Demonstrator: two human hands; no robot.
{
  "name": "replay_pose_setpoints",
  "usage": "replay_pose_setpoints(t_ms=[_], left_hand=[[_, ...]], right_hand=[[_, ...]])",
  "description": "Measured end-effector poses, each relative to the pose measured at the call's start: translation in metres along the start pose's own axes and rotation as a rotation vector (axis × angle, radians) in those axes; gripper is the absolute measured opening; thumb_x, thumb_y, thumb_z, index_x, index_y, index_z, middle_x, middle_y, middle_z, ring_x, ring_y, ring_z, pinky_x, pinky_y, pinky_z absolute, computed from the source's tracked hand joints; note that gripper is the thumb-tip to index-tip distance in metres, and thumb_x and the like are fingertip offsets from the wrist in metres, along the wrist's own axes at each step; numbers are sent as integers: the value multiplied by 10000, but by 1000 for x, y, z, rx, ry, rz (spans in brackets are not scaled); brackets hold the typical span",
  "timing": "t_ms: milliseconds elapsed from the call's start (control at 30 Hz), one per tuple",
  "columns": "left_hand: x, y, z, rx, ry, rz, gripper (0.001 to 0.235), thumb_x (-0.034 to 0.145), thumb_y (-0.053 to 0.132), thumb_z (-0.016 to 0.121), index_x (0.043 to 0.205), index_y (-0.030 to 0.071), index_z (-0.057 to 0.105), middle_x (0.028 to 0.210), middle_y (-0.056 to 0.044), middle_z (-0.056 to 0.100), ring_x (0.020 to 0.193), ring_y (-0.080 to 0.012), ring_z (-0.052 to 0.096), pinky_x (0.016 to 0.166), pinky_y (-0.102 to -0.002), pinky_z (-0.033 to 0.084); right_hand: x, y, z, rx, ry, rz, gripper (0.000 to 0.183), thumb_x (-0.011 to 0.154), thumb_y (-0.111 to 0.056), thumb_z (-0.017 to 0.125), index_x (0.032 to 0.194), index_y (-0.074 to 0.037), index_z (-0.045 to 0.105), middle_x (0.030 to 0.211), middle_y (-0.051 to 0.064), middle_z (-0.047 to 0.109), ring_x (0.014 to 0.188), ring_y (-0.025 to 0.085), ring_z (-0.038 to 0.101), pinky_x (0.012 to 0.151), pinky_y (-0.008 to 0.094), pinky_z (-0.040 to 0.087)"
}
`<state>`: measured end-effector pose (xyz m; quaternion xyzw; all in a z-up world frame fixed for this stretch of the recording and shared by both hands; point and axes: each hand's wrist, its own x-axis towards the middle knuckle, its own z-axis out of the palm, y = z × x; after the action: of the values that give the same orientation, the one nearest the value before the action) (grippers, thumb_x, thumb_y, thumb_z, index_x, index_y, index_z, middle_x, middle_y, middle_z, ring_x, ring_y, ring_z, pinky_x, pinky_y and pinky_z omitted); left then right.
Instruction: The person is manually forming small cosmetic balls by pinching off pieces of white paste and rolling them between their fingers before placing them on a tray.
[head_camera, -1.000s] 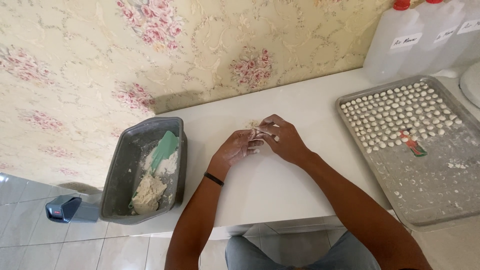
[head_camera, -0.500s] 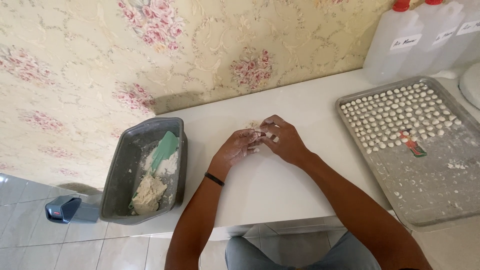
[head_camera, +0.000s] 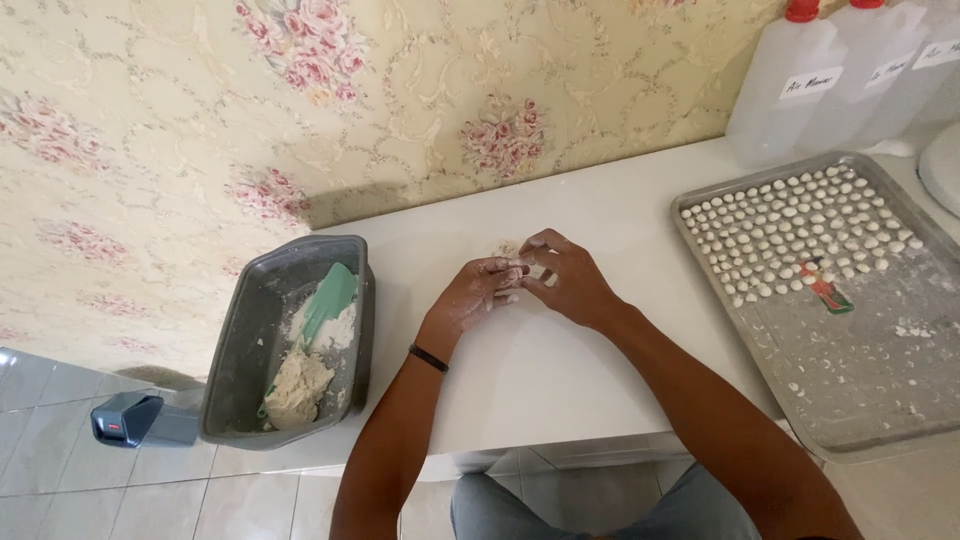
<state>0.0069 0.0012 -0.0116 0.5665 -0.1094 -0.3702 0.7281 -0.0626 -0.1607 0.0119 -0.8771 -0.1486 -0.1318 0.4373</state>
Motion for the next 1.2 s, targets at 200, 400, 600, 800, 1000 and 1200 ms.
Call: replay_pose_setpoints(t_ms=[200,400,600,800,1000,1200], left_hand=[[0,1,-2,7,10,-28,202,764,103,617,950,38,575,821,-41,630,799,-134,619,649,-230,529],[2,-3,-4,-69,-26,-35,110,791,179,588,849,85,598,831,-34,635,786,-136,622,635,-236,534],[13,-14,-18,-45,-11,-9,136,792,168,594,878,63,595,833,-42,638,770,-133,623,637,-241,537],[22,-25,-24,-74,-18,-33,204,779,209,565,922,64,571,859,-35,608,788,-146,595,635,-280,511],[8,-8,-16,101,-62,-13,423,798,415,493,1082,102,508,1072,-4,540,907,-144,522,767,-303,428],[3,-2,-9,81,-16,-22,287,852,316,441,1041,122,535,1016,12,569,876,-149,544,725,-284,432]], right_hand=[[1,-3,-3,-26,-13,-2,170,757,-57,600,918,-3,601,973,129,517,905,260,581,691,291,534],[1,-5,-4,-7,21,8,177,742,-45,613,911,8,604,974,139,525,904,276,577,698,302,530],[-1,-13,-9,5,-9,28,229,738,-77,630,947,9,593,997,152,524,894,268,582,707,302,527],[-1,20,7,39,196,-128,195,748,-156,654,895,-42,597,912,115,531,798,272,589,611,326,536],[-26,-12,-34,107,285,-104,176,744,-123,640,885,-49,567,913,105,540,802,260,590,609,310,519],[-93,-11,-138,34,176,112,229,726,-110,641,923,-6,588,908,182,561,816,284,589,604,375,514]])
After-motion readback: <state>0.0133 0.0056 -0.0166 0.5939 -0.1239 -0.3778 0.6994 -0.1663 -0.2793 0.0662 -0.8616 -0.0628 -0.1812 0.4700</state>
